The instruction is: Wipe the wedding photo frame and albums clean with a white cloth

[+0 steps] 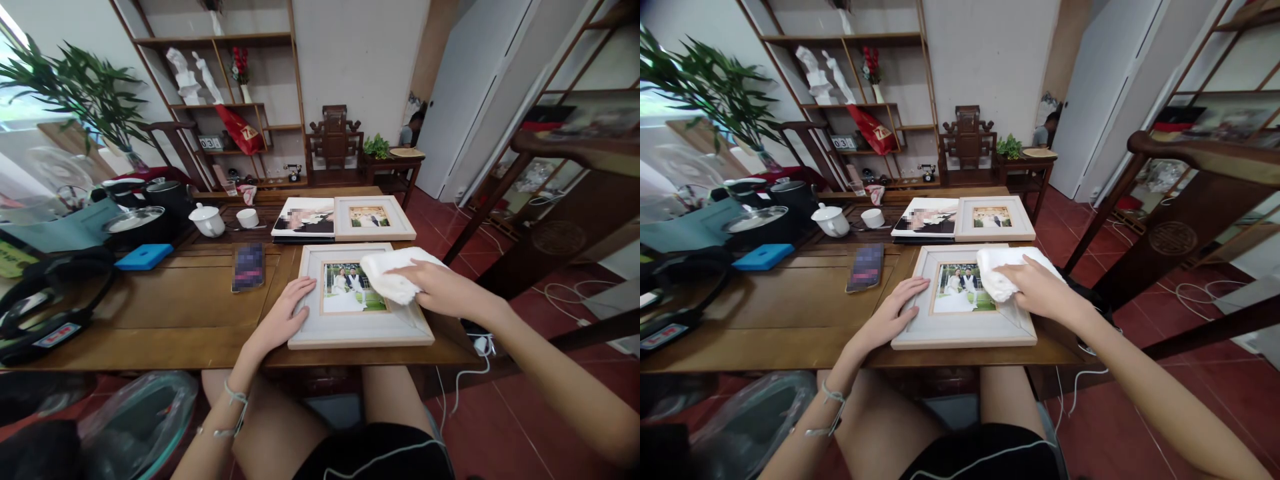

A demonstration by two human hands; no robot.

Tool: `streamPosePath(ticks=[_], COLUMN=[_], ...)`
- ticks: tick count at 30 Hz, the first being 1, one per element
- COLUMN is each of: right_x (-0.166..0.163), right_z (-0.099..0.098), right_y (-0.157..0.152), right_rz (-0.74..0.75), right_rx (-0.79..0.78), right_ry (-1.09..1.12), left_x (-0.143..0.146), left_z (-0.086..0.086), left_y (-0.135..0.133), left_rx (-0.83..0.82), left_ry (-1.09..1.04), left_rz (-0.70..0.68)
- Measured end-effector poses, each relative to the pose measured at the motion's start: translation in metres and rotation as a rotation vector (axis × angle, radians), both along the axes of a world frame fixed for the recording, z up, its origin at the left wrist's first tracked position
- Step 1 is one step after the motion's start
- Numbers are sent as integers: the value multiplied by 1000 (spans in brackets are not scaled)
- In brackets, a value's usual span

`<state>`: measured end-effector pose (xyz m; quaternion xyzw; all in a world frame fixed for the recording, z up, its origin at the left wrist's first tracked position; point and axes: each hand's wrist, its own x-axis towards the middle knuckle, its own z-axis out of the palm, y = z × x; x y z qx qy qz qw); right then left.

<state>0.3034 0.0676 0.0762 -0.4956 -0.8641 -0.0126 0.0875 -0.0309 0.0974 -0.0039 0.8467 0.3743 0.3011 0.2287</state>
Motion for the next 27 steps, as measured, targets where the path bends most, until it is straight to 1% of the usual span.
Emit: streamPosePath(ticks=[2, 5, 8, 10, 13, 15, 17, 21, 24, 27], right_x=[-7, -11, -5, -3, -12, -28, -51, -104, -135, -154], right_z=[-8, -28, -41, -43, -36, -28, -19, -7, -10, -20], right_y=[5, 12, 16, 14, 3, -8, -21, -34, -33, -36], right_rz=[55, 146, 209, 218, 201, 186, 149, 8, -12, 35], right_rx=[-52, -96, -107, -97, -57, -29, -23, -72, -33, 34], right_ry=[9, 45, 69, 71, 67, 66, 60, -15, -62, -49], left_x=[0, 1, 5, 8, 11, 12, 11, 9, 8, 9], left_z=[2, 5, 7, 7, 4, 2, -1, -5, -8, -9], left_y=[4, 14, 25, 32, 36, 37, 37, 38, 39, 38], left_rx=[1, 6, 21, 26, 19, 13, 15, 15, 10, 17], left_ry=[0, -4, -22, -36, -53, -63, -80, -131, -148, -154], left_rz=[-24, -70, -55, -22, -6, -2, 5, 7, 15, 30])
